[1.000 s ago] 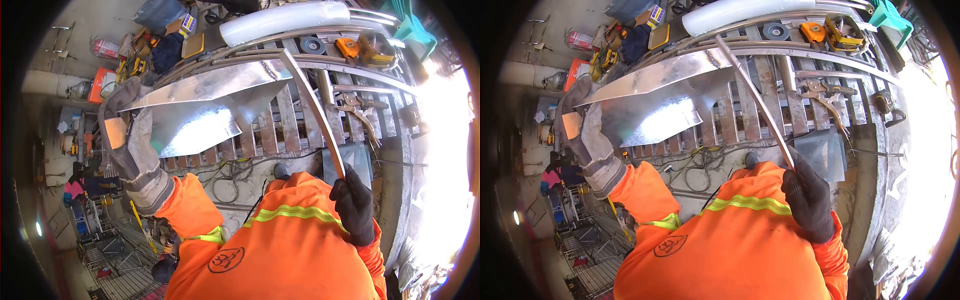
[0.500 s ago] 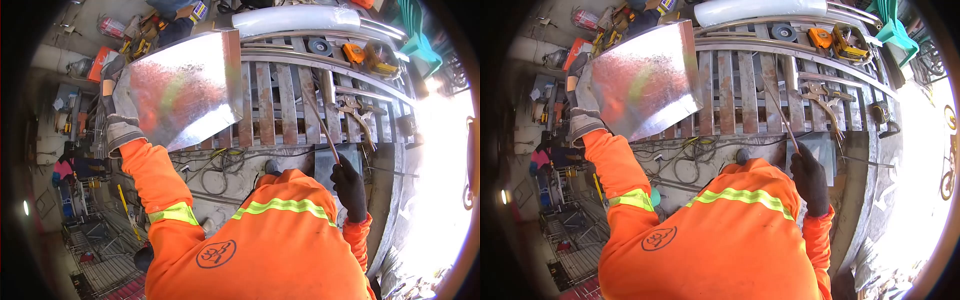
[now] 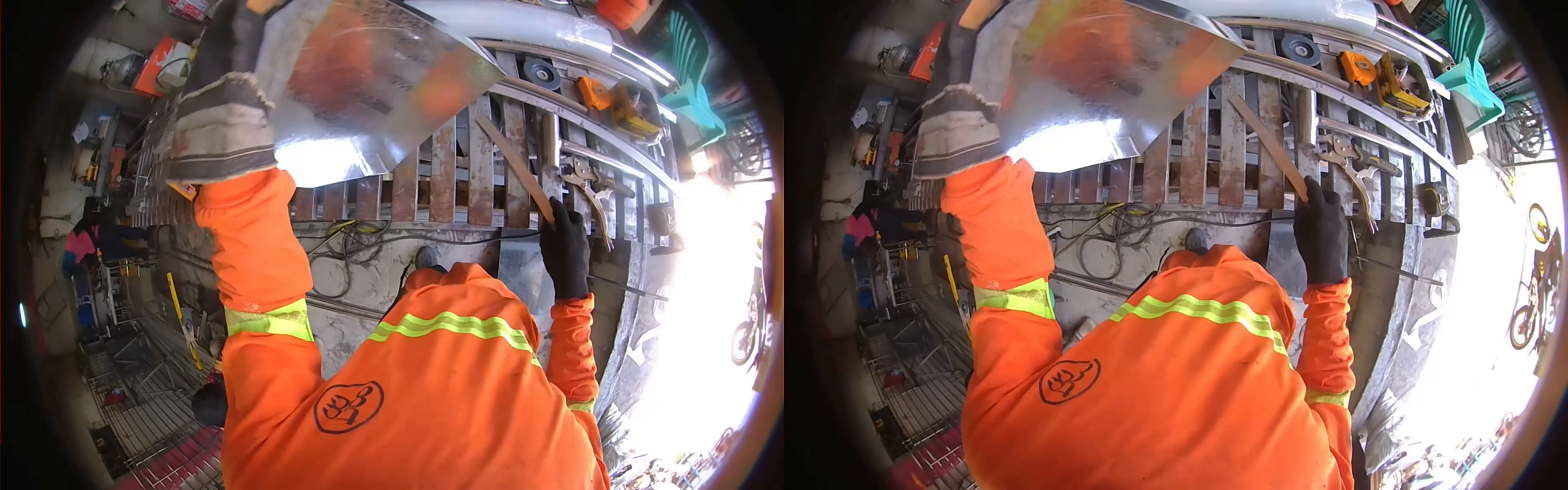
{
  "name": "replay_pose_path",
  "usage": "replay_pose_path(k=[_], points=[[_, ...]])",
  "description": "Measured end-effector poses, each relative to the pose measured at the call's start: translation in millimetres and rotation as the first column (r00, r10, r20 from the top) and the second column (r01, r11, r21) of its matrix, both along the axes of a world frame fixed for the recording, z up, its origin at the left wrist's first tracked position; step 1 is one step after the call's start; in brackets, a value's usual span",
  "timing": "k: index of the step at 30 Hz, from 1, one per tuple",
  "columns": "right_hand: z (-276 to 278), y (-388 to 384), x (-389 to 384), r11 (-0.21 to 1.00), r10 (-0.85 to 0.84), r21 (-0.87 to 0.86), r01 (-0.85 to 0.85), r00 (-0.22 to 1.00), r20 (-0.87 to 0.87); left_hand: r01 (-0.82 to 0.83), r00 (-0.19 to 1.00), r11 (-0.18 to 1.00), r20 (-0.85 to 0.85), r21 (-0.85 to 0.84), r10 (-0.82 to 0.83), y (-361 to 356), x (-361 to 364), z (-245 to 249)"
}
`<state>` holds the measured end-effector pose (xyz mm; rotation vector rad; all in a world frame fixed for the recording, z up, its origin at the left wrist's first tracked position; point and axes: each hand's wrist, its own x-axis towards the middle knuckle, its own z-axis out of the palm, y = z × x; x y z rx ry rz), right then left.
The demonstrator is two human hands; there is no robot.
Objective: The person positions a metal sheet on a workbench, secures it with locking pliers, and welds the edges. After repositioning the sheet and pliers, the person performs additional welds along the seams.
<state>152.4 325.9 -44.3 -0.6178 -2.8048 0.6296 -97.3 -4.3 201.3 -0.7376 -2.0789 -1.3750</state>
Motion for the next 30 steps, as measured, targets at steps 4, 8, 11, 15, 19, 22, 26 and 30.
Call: replay_pose_path(k=[4, 8, 11, 15, 19, 22, 26, 30], points=[[0.2, -0.5, 0.2, 0.963, -0.05, 0.266, 0.031, 0.997, 0.064, -0.011, 0.999, 1.0, -0.039, -0.006, 0.01, 21.6, 18.2, -5.1], [-8.0, 29.9, 2.4, 0.996, -0.039, 0.072, 0.044, 0.997, -0.06, -0.025, 0.998, 1.0, -0.057, -0.004, 0.025, 29.1, 4.7, -2.5], [2.9, 30.8, 14.7, 0.997, 0.067, 0.046, -0.065, 0.997, -0.045, -0.026, 0.999, 0.999, -0.029, 0.027, 0.027, 11.4, -42.5, 8.1], [5.4, 22.0, 25.8, 0.979, 0.145, 0.14, -0.148, 0.989, 0.038, -0.018, 1.0, 0.999, -0.012, 0.048, 0.018, 11.0, -27.0, 5.4], [-9.9, 33.2, 20.6, 0.977, 0.091, 0.184, -0.11, 0.99, 0.11, -0.02, 1.0, 0.998, -0.006, 0.056, 0.02, 32.3, 1.7, -2.1], [-8.0, 43.1, 18.3, 0.998, 0.051, 0.02, -0.053, 0.996, 0.075, -0.037, 0.998, 0.999, 0.05, 0.026, 0.035, 31.2, -1.7, -7.9], [-4.3, 42.6, 21.6, 0.991, -0.038, -0.128, 0.041, 0.999, 0.023, -0.206, 0.936, 0.912, -0.343, -0.354, 0.078, 12.9, -18.6, -20.4], [-2.1, 37.8, 18.4, 0.999, -0.048, -0.018, 0.046, 0.991, -0.128, -0.199, 0.848, 0.88, -0.526, -0.432, -0.066, 12.0, -20.9, -27.7]])
